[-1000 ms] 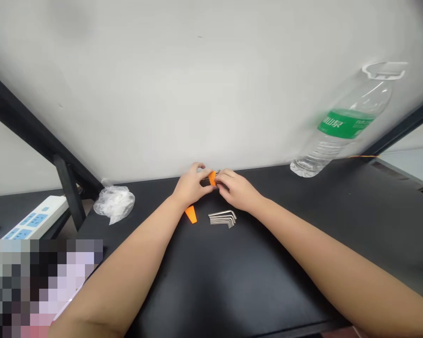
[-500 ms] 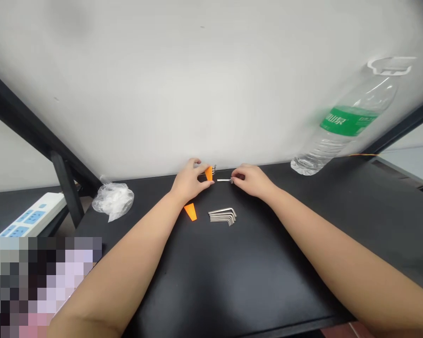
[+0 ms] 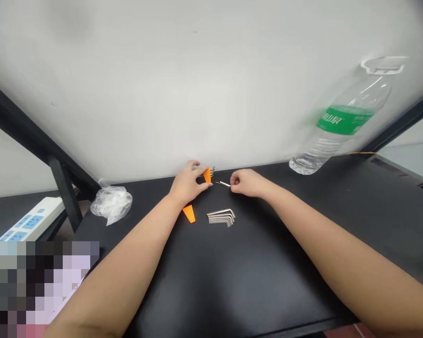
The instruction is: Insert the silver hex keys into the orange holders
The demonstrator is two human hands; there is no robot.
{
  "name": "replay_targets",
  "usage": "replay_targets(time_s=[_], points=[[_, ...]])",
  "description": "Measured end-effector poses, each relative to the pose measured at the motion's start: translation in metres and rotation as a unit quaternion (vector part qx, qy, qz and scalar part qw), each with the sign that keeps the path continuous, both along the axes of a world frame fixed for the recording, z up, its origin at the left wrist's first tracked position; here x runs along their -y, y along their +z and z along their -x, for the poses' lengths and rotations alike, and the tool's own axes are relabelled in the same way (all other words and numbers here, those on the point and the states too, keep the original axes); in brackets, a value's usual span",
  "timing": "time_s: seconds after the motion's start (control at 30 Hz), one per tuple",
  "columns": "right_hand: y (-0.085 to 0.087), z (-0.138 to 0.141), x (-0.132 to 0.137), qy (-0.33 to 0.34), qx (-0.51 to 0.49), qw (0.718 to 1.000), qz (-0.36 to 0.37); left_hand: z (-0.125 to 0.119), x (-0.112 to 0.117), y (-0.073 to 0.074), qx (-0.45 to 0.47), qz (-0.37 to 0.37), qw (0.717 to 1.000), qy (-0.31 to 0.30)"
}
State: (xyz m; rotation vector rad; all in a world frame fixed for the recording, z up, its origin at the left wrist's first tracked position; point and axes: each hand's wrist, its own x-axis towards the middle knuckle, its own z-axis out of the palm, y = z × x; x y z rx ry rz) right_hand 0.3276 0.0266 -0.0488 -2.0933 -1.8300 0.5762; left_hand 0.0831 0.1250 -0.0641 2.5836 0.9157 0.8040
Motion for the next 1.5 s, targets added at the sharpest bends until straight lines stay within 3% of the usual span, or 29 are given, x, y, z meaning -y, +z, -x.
replay_targets(time_s=[0.27,0.5,0.7,1.0,1.1,1.23,1.4,1.5], points=[[0.016,0.005,0.004,0.007,-0.05,0.997,0.065,0.0,-0.001,-0.002,-0.001,-0.003,1.0,-0.006],[0.028,0.008,0.01,0.01,-0.032,0.992,0.119,0.0,-0.001,-0.002,0.0,-0.003,1.0,-0.012],[0.027,0.009,0.009,0.024,-0.028,0.99,0.137,0.0,-0.001,0.0,-0.001,-0.004,1.0,-0.023],[0.021,0.008,0.007,-0.013,-0.037,0.993,0.108,0.0,0.0,0.0,0.008,-0.022,0.999,-0.023],[0.015,0.006,0.007,-0.018,-0.044,0.996,0.077,0.0,0.0,0.0,0.012,-0.016,1.0,-0.018],[0.005,0.008,0.008,0.006,-0.044,0.998,-0.037,0.0,0.001,0.001,0.006,-0.02,1.0,-0.014],[-0.001,0.017,0.009,0.079,-0.024,0.977,-0.195,0.001,0.003,0.003,0.006,-0.012,1.0,-0.025],[-0.001,0.02,0.008,0.103,-0.003,0.965,-0.242,0.0,0.004,0.004,0.015,-0.012,0.999,-0.031]])
